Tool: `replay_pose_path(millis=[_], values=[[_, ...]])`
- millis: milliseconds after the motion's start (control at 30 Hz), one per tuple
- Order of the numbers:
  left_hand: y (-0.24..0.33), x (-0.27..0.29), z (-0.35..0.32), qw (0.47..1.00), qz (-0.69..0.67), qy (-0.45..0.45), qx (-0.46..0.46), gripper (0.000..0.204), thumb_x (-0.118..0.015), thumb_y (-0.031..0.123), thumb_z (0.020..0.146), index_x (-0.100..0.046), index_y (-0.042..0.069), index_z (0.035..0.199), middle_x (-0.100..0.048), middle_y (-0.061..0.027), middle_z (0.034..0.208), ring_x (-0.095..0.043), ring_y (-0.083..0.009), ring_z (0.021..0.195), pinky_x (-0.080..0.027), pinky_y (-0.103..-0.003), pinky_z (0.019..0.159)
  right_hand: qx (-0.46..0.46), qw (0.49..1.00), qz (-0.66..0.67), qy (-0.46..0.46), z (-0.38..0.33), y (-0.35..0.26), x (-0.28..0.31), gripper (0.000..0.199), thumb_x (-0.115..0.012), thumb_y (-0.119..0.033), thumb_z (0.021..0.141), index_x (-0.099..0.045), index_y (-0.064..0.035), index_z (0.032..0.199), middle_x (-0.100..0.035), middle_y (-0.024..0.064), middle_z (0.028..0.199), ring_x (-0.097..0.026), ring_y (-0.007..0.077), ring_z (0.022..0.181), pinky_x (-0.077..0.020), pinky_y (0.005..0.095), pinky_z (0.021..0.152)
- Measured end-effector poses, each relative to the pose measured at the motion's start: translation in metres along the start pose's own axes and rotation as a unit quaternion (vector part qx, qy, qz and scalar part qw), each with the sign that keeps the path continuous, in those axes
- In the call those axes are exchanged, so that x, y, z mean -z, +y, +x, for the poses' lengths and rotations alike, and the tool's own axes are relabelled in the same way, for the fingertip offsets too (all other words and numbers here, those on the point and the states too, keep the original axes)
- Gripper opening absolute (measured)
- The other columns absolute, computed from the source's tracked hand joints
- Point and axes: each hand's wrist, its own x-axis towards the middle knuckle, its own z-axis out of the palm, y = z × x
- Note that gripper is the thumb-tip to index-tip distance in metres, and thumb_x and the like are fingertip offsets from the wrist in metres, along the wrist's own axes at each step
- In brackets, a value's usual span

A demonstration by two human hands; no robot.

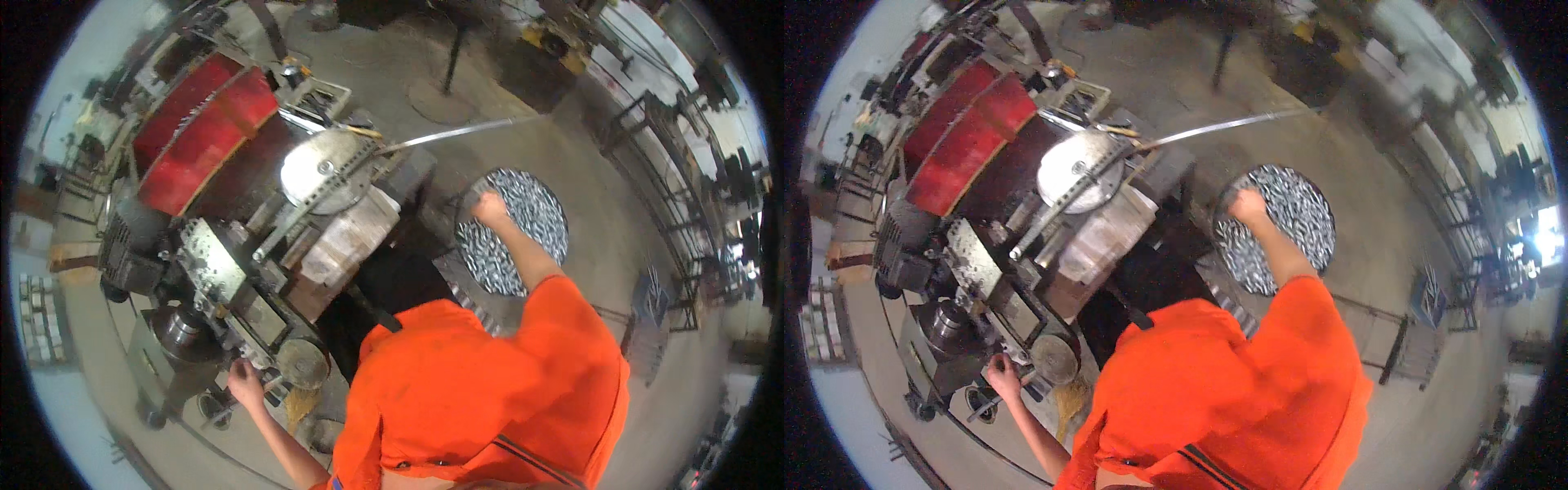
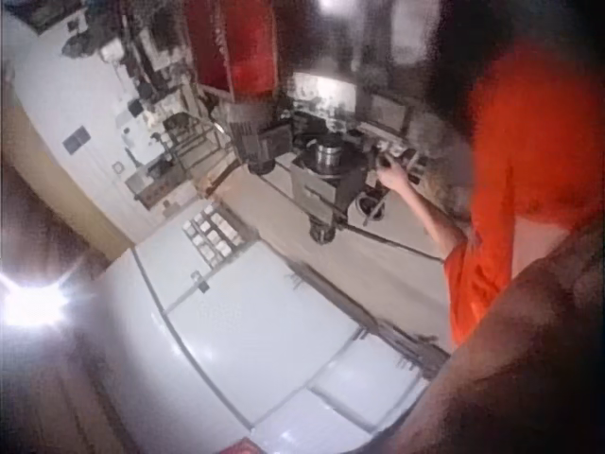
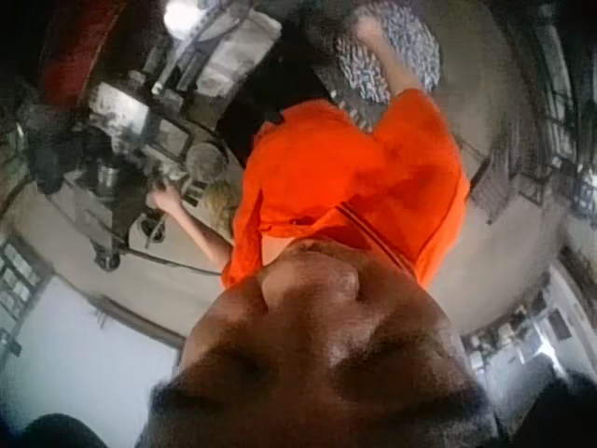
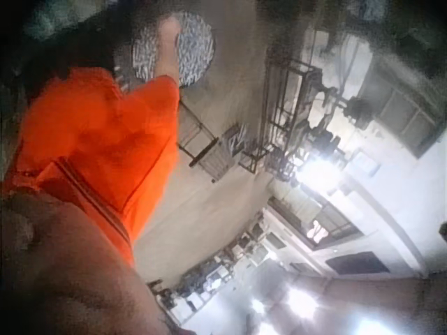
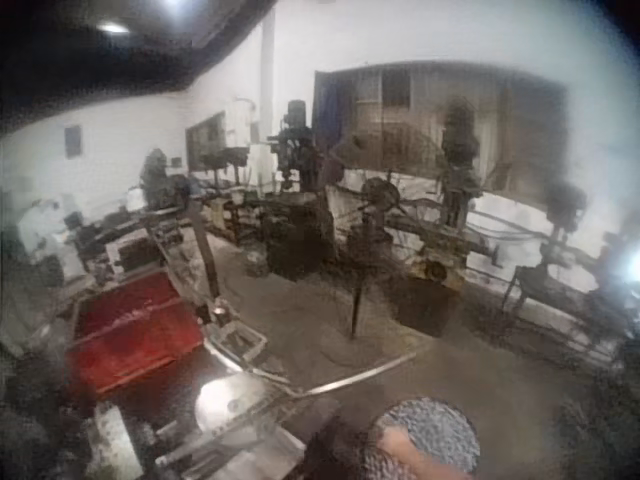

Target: The person operates a metal cutting machine, repeatedly inserting metal rods into the chuck, activating the cutting cycle, and removing the cut pieces. The cut metal pieces are collected in a red bin above the machine.

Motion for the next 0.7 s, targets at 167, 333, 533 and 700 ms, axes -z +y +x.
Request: replay_pose_path(millis=[167, 333, 533, 700], values=[[0.025, 0.007, -0.005, 0.999, 0.012, 0.038, 0.005, 0.022, -0.06, 0.025, 0.08, -0.065, 0.004, 0.086, -0.064, -0.0154, 0.072, -0.062, -0.0315, 0.069, -0.047, -0.039, 0.064, -0.056, 0.983, -0.09, -0.148, 0.035, 0.013, -0.015, 0.035, -0.063, -0.031, 0.071, -0.067, -0.0066, 0.096, -0.062, 0.0135, 0.107, -0.057, 0.0246, 0.105, -0.046, 0.0359, 0.09], [0.021, 0.003, 0.001, 0.998, 0.063, 0.008, 0.01, 0.02, -0.063, 0.025, 0.076, -0.066, 0.008, 0.085, -0.065, -0.0142, 0.073, -0.062, -0.0333, 0.072, -0.048, -0.042, 0.068, 0.031, 0.954, -0.204, -0.216, 0.046, 0.009, -0.023, 0.035, -0.053, -0.028, 0.078, -0.066, -0.0089, 0.104, -0.062, 0.0121, 0.114, -0.06, 0.0232, 0.104, -0.0481, 0.0348, 0.087], [0.025, 0.008, -0.002, 0.998, 0.052, 0.003, 0.025, 0.023, -0.063, 0.027, 0.075, -0.066, 0.007, 0.087, -0.066, -0.0144, 0.078, -0.062, -0.034, 0.077, -0.048, -0.043, 0.071, 0.005, 0.967, -0.152, -0.205, 0.042, -0.002, -0.012, 0.041, -0.058, -0.035, 0.076, -0.065, -0.0082, 0.107, -0.06, 0.0098, 0.118, -0.057, 0.0248, 0.108, -0.0454, 0.0351, 0.091], [0.023, 0.026, -0.011, 0.987, -0.15, -0.052, -0.015, 0.027, -0.065, 0.019, 0.076, -0.065, 0.001, 0.096, -0.063, -0.0125, 0.068, -0.062, -0.0202, 0.063, -0.048, -0.032, 0.062, 0.028, 0.998, 0.06, 0.004, 0.03, -0.007, -0.004, 0.023, -0.066, -0.028, 0.062, -0.07, -0.0086, 0.073, -0.066, 0.0169, 0.079, -0.065, 0.0295, 0.076, -0.0521, 0.0381, 0.07]])
